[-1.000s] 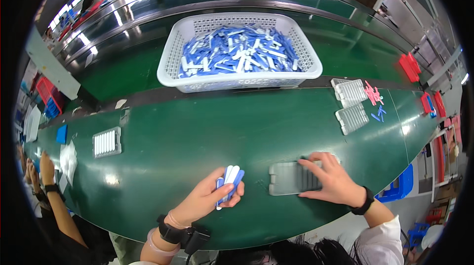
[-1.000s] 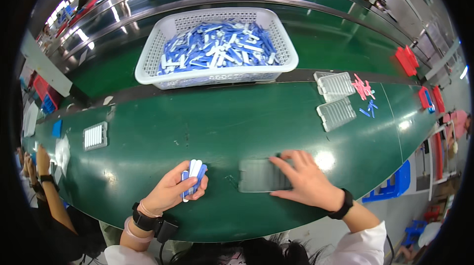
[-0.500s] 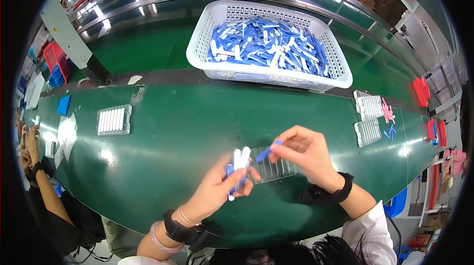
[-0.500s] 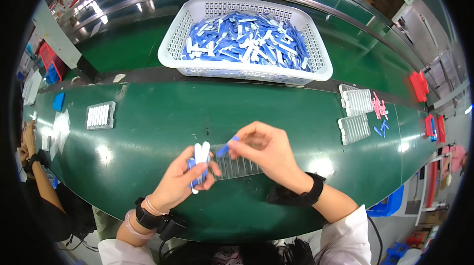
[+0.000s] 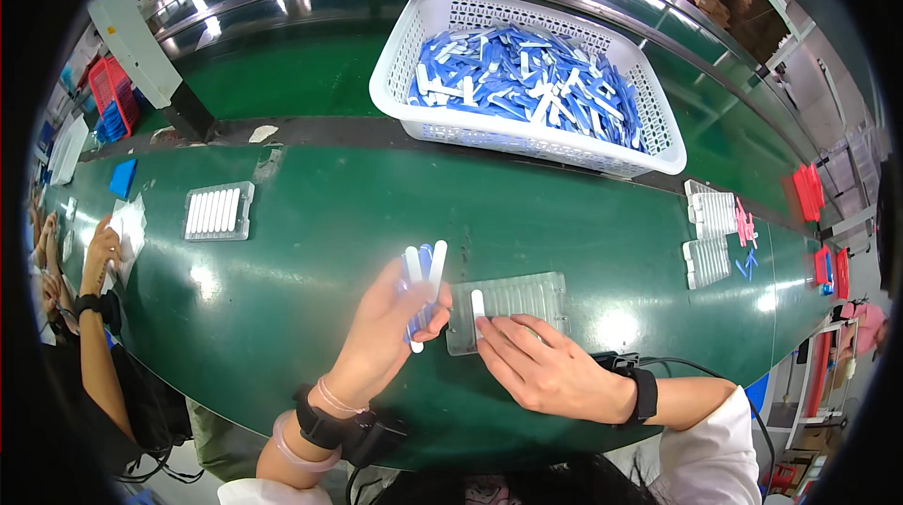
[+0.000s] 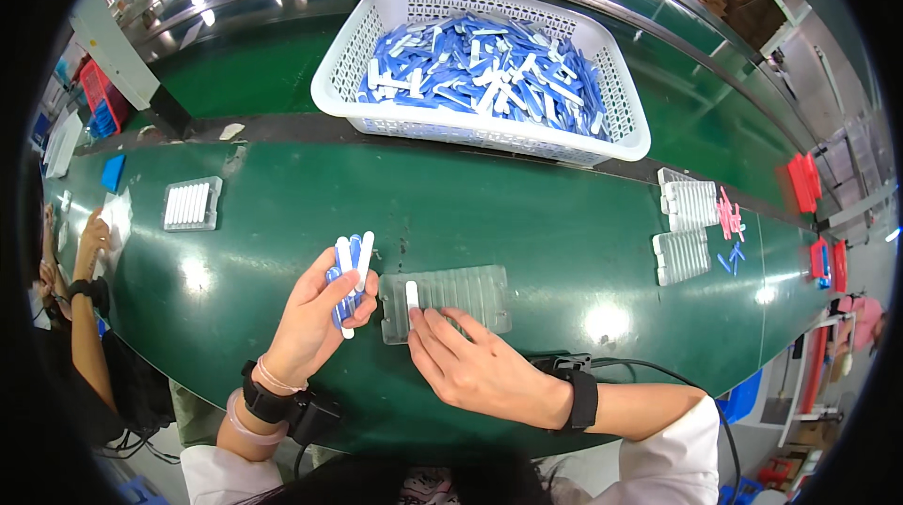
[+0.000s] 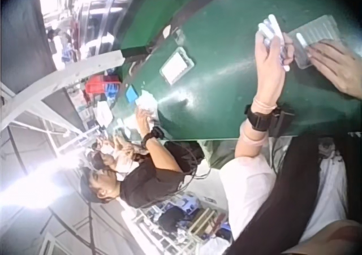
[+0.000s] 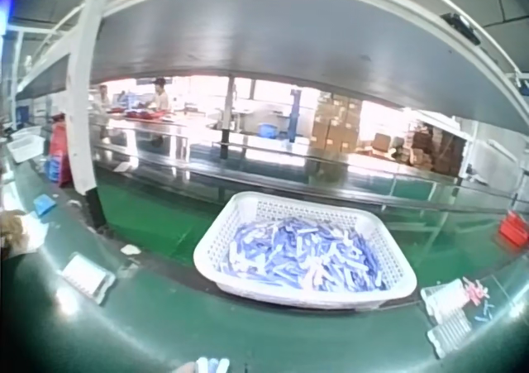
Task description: Sorting and arranging manufactured plastic components into clear trays on an industrial conveyor workbench.
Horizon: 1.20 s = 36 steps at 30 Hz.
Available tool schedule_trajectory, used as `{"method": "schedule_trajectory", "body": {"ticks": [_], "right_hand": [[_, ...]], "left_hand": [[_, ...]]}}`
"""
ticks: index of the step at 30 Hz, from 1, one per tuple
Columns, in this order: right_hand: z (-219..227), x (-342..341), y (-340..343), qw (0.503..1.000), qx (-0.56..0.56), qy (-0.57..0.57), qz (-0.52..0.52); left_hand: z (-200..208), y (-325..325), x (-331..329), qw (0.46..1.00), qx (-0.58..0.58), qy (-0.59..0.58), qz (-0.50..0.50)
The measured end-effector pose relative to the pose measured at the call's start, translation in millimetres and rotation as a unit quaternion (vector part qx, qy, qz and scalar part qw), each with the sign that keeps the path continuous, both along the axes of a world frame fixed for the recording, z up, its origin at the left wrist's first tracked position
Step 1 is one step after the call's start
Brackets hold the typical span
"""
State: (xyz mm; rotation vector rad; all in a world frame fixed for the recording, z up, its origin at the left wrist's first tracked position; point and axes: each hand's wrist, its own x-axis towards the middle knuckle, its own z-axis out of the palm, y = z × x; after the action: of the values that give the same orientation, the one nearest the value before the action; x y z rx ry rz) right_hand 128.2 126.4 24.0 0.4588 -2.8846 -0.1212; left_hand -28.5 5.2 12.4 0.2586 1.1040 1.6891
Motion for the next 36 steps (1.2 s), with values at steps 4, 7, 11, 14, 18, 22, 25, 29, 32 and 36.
{"method": "schedule_trajectory", "body": {"ticks": [4,7,11,14,18,22,25,29,32,36], "right_hand": [[5.5,2.8,-1.9,0.999,-0.004,-0.024,-0.020],[15.1,0.9,1.8,0.974,-0.194,-0.056,-0.098],[17.7,-23.2,21.7,0.592,-0.781,-0.086,-0.180],[13.3,-30.0,29.4,0.583,-0.787,-0.109,-0.169],[17.6,-29.1,33.9,0.578,-0.775,-0.133,-0.219],[13.5,-27.4,33.8,0.603,-0.770,-0.127,-0.169],[20.5,-25.2,37.0,0.590,-0.780,-0.141,-0.153],[15.5,-26.3,45.5,0.602,-0.781,-0.135,-0.101],[15.9,-27.6,56.1,0.578,-0.808,-0.051,-0.098],[15.2,-33.8,47.8,0.904,-0.418,0.020,-0.086]], "left_hand": [[-1.9,1.1,-0.1,0.999,-0.002,0.035,-0.022],[1.6,1.0,4.5,0.998,0.008,0.044,-0.050],[6.1,1.3,7.1,0.988,0.032,0.025,-0.147],[5.7,-1.4,7.0,0.983,0.039,0.043,-0.173],[8.1,-1.5,10.2,0.979,0.036,0.075,-0.186],[8.4,-2.2,8.3,0.971,0.015,0.130,-0.202],[8.4,-3.0,9.8,0.973,0.032,0.128,-0.188],[9.8,-2.9,8.8,0.972,0.033,0.127,-0.193],[7.6,-3.7,7.2,0.975,0.053,0.129,-0.171],[0.6,-0.8,-0.4,0.993,-0.018,0.114,-0.024]]}}
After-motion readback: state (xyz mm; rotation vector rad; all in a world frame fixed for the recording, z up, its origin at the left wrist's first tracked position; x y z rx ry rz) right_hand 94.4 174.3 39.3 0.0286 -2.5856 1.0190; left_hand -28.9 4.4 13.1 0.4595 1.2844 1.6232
